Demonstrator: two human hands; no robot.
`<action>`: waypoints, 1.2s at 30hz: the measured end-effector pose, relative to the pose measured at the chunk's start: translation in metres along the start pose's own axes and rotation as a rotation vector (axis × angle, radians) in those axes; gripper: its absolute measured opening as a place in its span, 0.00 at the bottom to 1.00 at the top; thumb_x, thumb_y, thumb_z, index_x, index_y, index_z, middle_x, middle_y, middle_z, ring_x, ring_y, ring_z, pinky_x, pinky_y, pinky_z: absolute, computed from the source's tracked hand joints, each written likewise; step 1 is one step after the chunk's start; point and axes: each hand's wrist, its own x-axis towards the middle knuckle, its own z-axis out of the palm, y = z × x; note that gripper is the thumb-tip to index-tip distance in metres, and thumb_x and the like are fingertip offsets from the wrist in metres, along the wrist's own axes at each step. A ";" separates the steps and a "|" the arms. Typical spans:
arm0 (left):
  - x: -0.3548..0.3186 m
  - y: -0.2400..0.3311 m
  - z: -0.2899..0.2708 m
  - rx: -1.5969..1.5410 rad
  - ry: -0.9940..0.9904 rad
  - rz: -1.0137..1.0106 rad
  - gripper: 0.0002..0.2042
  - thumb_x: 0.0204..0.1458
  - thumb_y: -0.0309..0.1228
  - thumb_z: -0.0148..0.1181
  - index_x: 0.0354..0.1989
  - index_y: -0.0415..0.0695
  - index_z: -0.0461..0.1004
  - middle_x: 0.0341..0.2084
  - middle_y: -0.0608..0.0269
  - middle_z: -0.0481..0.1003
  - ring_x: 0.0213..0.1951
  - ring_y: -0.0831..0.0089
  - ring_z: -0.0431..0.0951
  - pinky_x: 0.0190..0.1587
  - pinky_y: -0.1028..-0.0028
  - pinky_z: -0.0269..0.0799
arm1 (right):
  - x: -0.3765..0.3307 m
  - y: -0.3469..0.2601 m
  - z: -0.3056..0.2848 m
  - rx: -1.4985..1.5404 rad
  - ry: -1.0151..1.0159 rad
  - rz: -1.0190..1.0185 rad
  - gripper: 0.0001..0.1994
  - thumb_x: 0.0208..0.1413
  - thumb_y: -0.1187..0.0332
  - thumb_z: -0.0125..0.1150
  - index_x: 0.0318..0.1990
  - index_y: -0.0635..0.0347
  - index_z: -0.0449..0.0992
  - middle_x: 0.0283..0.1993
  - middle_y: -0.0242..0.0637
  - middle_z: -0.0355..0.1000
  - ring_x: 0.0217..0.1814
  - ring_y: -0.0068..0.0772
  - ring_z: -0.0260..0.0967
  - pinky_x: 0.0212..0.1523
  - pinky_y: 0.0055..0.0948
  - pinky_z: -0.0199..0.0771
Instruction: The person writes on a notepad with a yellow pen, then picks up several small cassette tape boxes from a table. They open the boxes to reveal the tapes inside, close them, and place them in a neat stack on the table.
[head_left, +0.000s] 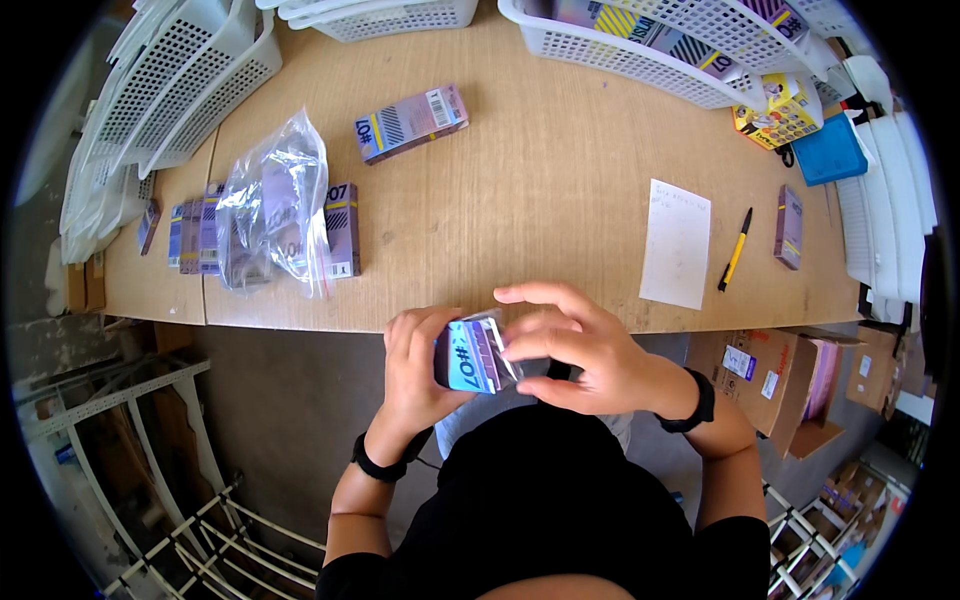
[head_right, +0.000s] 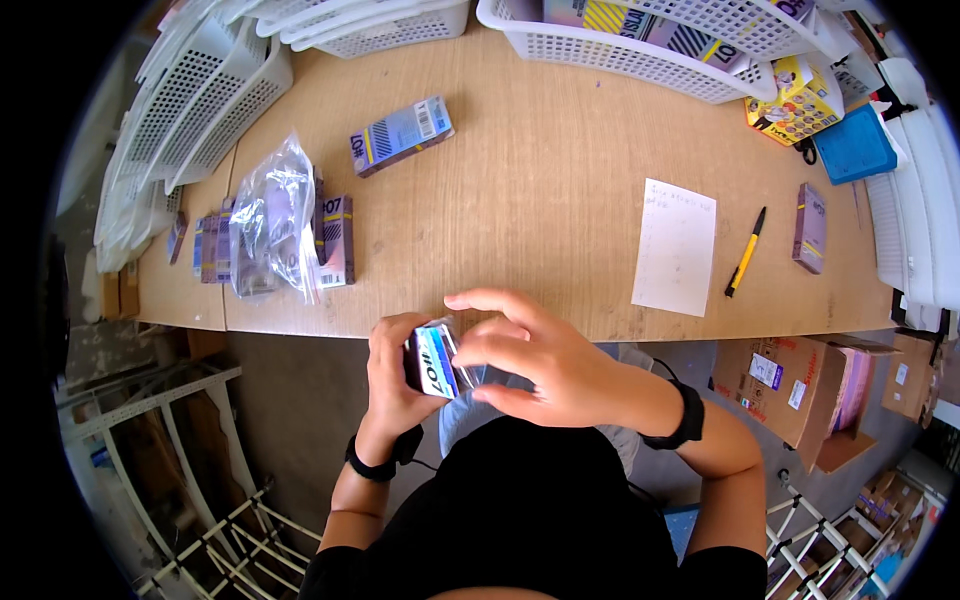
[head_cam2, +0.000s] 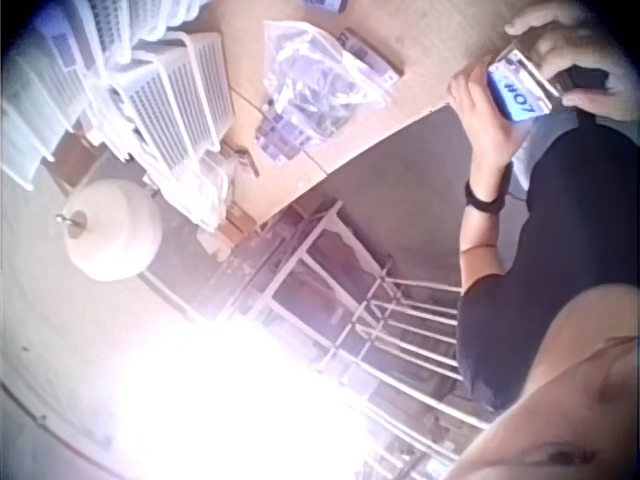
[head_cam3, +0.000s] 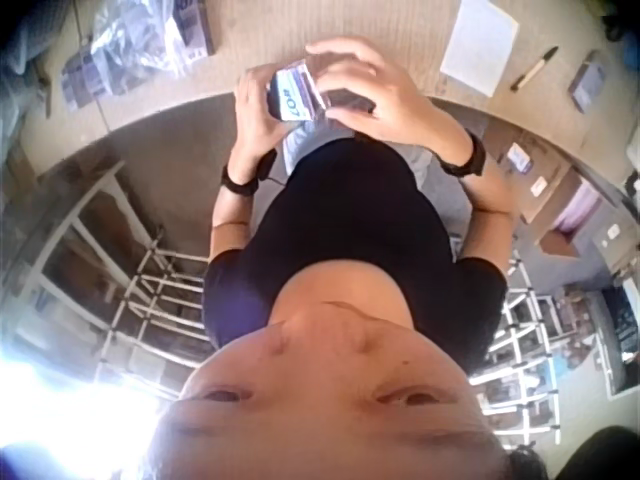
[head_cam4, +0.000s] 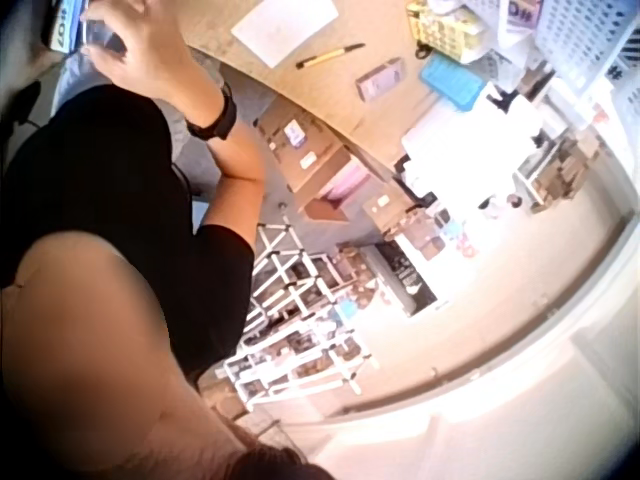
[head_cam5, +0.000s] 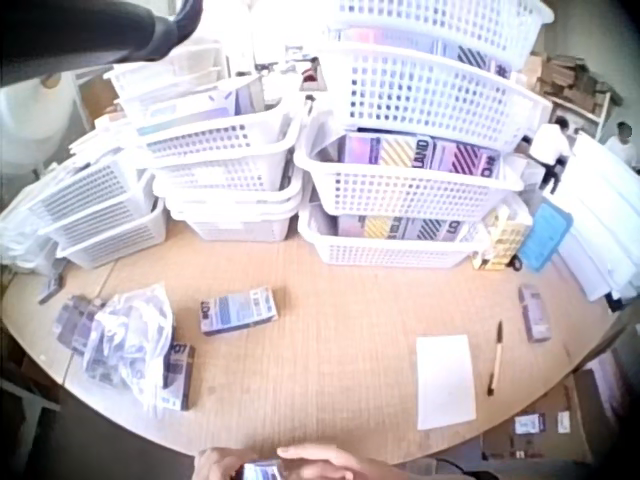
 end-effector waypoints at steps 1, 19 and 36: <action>-0.004 -0.002 0.002 -0.046 0.022 -0.072 0.36 0.26 0.35 0.75 0.48 0.43 0.66 0.41 0.57 0.71 0.42 0.57 0.71 0.45 0.63 0.61 | 0.001 0.005 0.005 -0.026 0.045 0.004 0.12 0.46 0.77 0.64 0.39 0.62 0.72 0.55 0.44 0.60 0.51 0.39 0.68 0.48 0.34 0.73; -0.005 0.006 0.034 -0.206 0.152 -0.269 0.41 0.32 0.35 0.75 0.55 0.36 0.58 0.41 0.53 0.68 0.42 0.65 0.71 0.45 0.68 0.67 | -0.002 0.015 0.038 -0.125 0.170 0.198 0.13 0.45 0.73 0.63 0.40 0.64 0.69 0.42 0.44 0.66 0.36 0.42 0.69 0.38 0.35 0.71; 0.001 0.029 0.044 -0.771 -0.235 -0.354 0.20 0.49 0.17 0.59 0.52 0.33 0.64 0.39 0.53 0.75 0.40 0.70 0.77 0.41 0.72 0.75 | -0.051 0.009 -0.026 0.018 0.407 0.099 0.17 0.54 0.78 0.56 0.51 0.62 0.64 0.49 0.42 0.66 0.48 0.30 0.69 0.40 0.28 0.74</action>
